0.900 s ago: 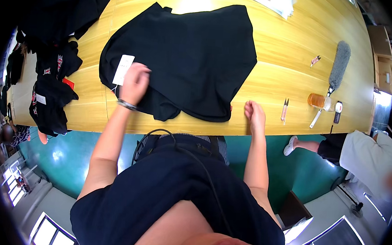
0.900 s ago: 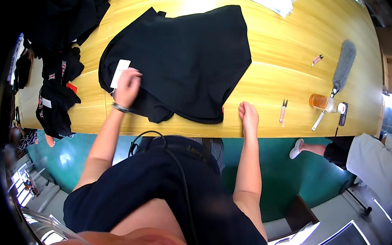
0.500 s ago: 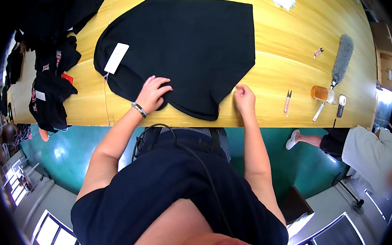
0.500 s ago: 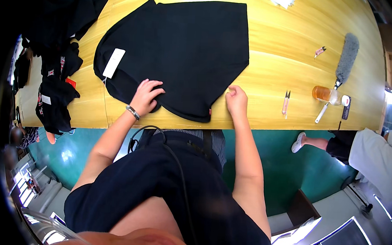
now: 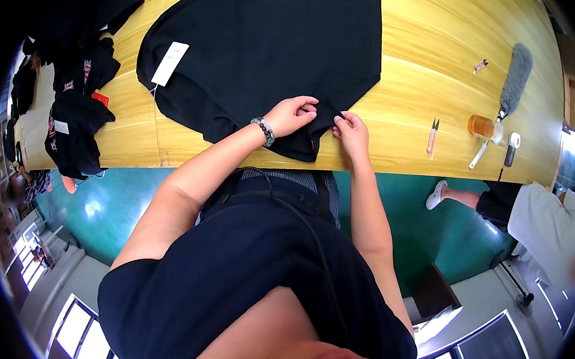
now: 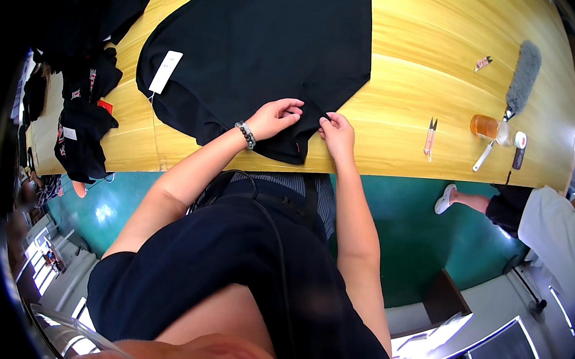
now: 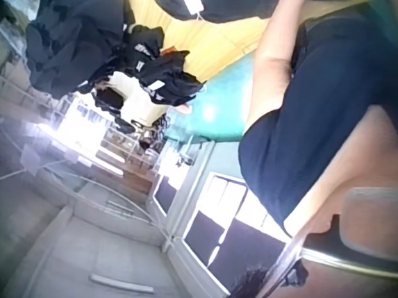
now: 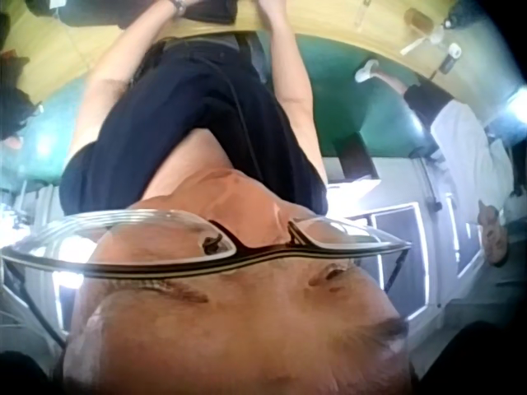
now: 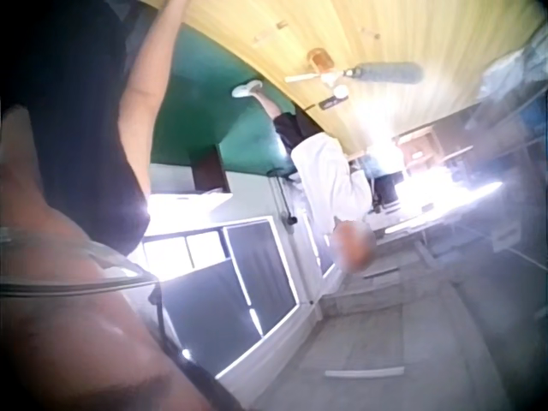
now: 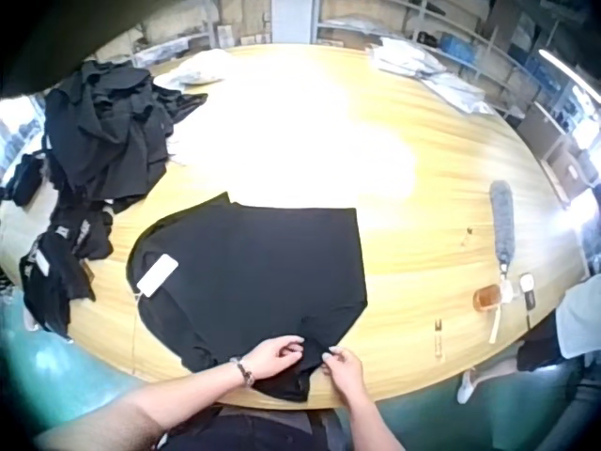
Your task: The person lays a black t-shirt flat on a wooden table and uses scissors to trim loose threads and excess fabric from the hem and sleeve edges. The person handles the garment carefully, folding and unfolding sections to access different areas for trimming.
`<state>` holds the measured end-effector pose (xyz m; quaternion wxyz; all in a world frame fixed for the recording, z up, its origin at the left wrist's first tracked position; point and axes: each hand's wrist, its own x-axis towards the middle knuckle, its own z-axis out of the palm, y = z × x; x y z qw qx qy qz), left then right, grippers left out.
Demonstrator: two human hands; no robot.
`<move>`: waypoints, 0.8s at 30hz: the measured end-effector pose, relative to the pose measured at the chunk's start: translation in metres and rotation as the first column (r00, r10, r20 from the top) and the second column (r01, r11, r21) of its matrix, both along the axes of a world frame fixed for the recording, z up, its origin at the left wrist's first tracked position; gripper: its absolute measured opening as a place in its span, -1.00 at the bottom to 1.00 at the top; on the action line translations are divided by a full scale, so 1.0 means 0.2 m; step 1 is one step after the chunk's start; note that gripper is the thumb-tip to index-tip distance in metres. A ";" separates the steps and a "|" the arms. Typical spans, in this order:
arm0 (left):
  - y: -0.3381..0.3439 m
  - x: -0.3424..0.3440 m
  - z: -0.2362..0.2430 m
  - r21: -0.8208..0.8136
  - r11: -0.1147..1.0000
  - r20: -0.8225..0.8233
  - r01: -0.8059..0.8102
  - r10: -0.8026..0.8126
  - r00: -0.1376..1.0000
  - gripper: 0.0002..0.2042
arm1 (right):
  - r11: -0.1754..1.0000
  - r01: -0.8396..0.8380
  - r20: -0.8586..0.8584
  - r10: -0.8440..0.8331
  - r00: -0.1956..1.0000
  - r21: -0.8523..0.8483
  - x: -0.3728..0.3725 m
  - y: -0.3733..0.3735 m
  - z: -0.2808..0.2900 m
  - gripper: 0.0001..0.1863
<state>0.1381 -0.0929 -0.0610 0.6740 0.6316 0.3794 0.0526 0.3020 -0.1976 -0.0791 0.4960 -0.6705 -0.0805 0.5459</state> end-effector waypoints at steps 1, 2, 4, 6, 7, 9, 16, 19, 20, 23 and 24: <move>-0.01 0.01 -0.02 -0.062 0.998 -0.001 -0.030 0.030 1.000 -0.64 | 1.000 0.029 -0.006 -0.029 1.000 0.008 -0.01 -0.02 0.03 -0.76; -0.02 0.01 -0.05 -0.124 0.991 -0.004 -0.058 0.058 0.998 -0.65 | 0.997 -0.021 0.045 0.018 0.999 0.077 -0.01 -0.06 0.03 -0.79; 0.00 0.04 0.04 -0.267 0.953 -0.120 -0.143 0.114 0.986 -0.67 | 0.971 -0.123 0.159 0.090 0.983 0.207 -0.04 -0.13 0.07 -0.84; 0.00 0.06 0.09 -0.308 0.939 -0.187 -0.153 0.098 0.978 -0.69 | 0.949 -0.234 0.230 0.184 0.956 0.212 -0.11 -0.18 0.17 -0.84; 0.00 0.08 0.10 -0.286 0.953 -0.183 -0.097 0.045 0.982 -0.69 | 0.939 -0.266 0.273 0.203 0.940 0.217 -0.14 -0.20 0.22 -0.83; -0.02 0.11 0.11 -0.248 0.967 -0.069 0.062 -0.081 0.994 -0.70 | 0.931 -0.273 0.229 0.219 0.948 0.241 -0.21 -0.23 0.24 -0.84; -0.17 0.19 0.08 -0.166 0.958 0.044 0.232 -0.228 0.973 -0.87 | 0.994 -0.103 0.120 0.097 0.988 0.039 -0.13 -0.32 0.14 -0.74; -0.23 0.20 0.09 -0.386 0.876 0.116 0.290 -0.266 0.957 -0.86 | 0.998 0.055 0.171 -0.056 0.984 0.010 -0.11 -0.33 0.08 -0.69; -0.23 0.21 0.09 -0.455 0.842 0.124 0.291 -0.263 0.957 -0.86 | 0.997 0.083 0.096 -0.082 0.992 0.000 -0.09 -0.31 0.12 -0.69; -0.17 0.18 0.09 -0.449 0.841 0.127 0.301 -0.273 0.954 -0.87 | 0.998 0.026 0.081 -0.031 0.996 0.060 -0.09 -0.22 -0.02 -0.72; -0.17 0.17 0.10 -0.468 0.833 0.131 0.293 -0.263 0.956 -0.86 | 0.998 0.019 0.086 -0.024 0.996 0.062 -0.10 -0.23 -0.01 -0.73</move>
